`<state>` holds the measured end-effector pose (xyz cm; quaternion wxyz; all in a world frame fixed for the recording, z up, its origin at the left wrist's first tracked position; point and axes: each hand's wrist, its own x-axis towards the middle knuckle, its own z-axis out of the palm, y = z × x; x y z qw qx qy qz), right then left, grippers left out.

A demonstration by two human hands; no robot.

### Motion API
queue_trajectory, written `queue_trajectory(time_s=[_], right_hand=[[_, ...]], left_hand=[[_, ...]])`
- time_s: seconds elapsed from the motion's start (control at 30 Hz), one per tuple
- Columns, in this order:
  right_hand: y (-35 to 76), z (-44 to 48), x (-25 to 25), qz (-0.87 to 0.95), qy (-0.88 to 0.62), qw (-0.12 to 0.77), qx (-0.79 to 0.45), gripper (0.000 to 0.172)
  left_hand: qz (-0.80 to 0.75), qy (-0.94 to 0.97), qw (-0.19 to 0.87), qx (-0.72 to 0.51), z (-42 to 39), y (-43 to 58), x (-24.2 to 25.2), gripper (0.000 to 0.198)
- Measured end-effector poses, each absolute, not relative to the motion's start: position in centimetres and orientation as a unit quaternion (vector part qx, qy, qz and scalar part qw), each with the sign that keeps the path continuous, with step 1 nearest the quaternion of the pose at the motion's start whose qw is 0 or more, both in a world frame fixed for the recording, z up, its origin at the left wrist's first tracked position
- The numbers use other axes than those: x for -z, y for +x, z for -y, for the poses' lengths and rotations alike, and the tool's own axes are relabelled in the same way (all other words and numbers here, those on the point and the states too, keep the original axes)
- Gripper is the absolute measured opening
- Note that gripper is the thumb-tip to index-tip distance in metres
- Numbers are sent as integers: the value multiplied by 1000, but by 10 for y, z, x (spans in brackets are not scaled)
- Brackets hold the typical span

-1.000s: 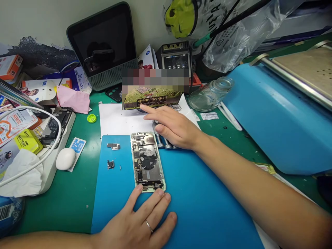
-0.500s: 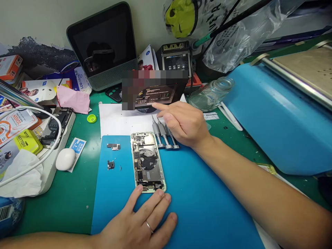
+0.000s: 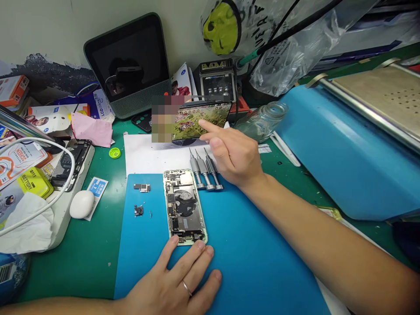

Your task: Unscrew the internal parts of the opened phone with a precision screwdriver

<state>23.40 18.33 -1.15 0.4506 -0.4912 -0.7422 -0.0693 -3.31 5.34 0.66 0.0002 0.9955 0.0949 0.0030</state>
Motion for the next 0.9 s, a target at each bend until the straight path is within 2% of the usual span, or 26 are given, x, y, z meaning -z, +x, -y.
queue_trajectory(time_s=[0.13,0.57,0.9], right_hand=[[235,-184,13,773,-476,414,66,38],[234,-185,12,789,-467,392,75,36],[234,-183,11,773,-466,423,80,32]], left_hand=[[-99,995,-7,3,-52,-34,-4,65],[-93,996,-8,-2,-52,-34,-4,60],[-97,995,-9,6,-50,-35,-2,61]])
